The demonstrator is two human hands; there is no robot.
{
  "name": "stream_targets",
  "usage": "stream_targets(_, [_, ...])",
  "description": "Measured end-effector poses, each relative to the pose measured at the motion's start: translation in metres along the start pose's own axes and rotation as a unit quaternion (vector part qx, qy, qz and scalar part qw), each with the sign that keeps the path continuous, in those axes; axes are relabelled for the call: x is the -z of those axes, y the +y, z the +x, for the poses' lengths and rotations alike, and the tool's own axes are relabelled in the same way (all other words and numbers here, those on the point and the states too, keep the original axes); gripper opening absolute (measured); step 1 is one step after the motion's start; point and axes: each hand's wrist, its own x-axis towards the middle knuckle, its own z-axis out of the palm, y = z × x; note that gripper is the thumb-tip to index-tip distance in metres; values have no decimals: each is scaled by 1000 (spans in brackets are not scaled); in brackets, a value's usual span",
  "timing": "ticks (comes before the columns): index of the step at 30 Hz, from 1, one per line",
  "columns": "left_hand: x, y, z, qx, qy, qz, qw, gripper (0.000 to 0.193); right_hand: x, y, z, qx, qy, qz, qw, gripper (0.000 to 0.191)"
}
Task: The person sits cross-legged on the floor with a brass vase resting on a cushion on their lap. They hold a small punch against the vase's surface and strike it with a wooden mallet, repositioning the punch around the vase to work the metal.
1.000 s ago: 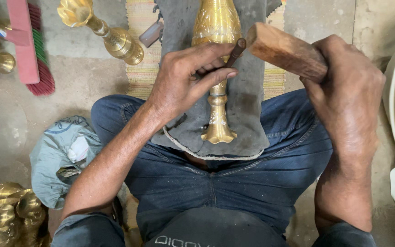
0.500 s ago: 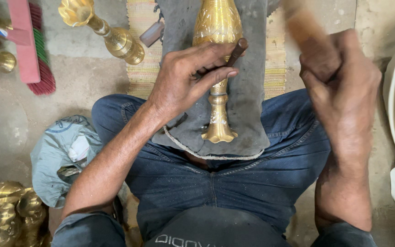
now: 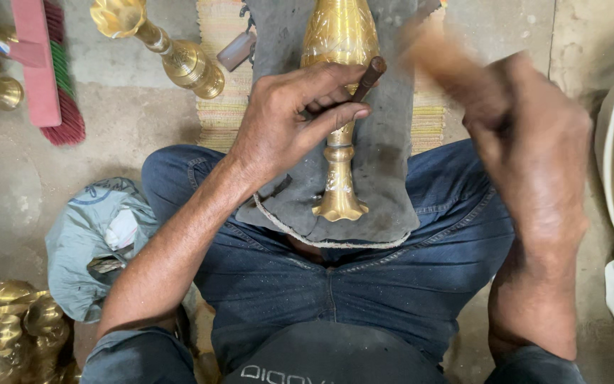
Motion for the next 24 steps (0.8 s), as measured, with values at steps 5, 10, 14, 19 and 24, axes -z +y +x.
stream_targets(5, [4,5,0,-15,7,-6,1000,39,-1,-2,2,-11,30,12,999,30])
stream_targets(10, [6,9,0,-14,0,-24,1000,37,-2,-1,1,-42,30,65,997,27])
stream_targets(14, [7,8,-1,-21,-2,-14,1000,38,-1,-3,2,-41,32,86,995,25])
stream_targets(19, [2,0,-2,-32,10,7,999,34,-2,-5,6,42,43,-1,998,31])
stream_targets(24, [-2,-6,-5,-24,28,-14,999,36,-3,-2,7,1,33,92,995,29])
